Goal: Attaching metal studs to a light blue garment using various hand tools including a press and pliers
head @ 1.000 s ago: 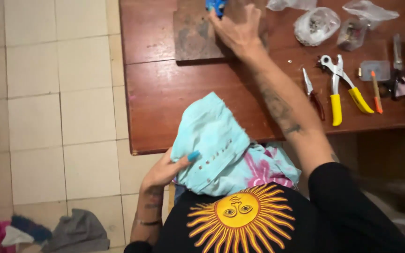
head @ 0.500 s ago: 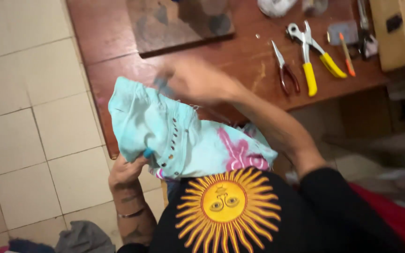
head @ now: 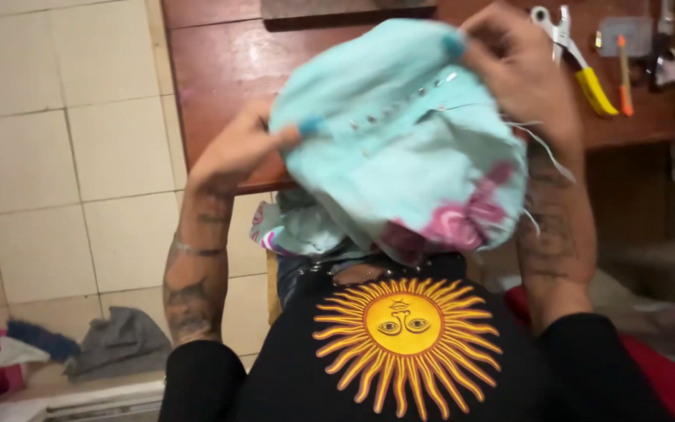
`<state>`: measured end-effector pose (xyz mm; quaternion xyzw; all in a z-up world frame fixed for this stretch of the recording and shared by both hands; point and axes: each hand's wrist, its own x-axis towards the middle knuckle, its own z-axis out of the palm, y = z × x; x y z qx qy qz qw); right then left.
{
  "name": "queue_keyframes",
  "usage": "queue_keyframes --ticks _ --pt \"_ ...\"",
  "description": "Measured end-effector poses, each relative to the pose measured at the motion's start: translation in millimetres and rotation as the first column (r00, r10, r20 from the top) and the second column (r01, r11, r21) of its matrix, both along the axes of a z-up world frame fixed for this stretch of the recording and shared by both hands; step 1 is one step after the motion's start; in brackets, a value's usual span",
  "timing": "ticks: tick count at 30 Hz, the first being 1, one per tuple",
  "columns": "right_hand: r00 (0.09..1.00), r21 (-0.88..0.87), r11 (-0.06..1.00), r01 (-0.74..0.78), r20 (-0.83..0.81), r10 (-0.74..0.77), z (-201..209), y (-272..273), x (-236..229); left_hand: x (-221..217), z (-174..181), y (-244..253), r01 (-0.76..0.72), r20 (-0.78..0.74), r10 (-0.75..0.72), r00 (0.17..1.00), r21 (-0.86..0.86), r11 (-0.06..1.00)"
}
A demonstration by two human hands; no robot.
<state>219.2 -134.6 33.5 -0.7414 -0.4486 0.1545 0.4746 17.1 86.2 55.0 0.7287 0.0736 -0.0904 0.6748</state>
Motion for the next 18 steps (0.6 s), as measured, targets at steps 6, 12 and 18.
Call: queue_keyframes --ticks 6,12,18 --pt "0.813 -0.121 0.977 0.174 0.577 -0.074 -57 41 -15 4 -79 22 -0.402 -0.053 0.398 0.916 -0.125 0.907" --pt "0.557 -0.158 0.982 -0.107 0.808 0.191 -61 29 -70 21 -100 15 -0.358 0.123 0.337 0.934 0.284 0.889" --pt "0.819 -0.501 0.865 -0.026 0.486 0.306 -91 -2 -55 20 -82 10 -0.319 -0.08 0.355 0.931 0.29 0.902"
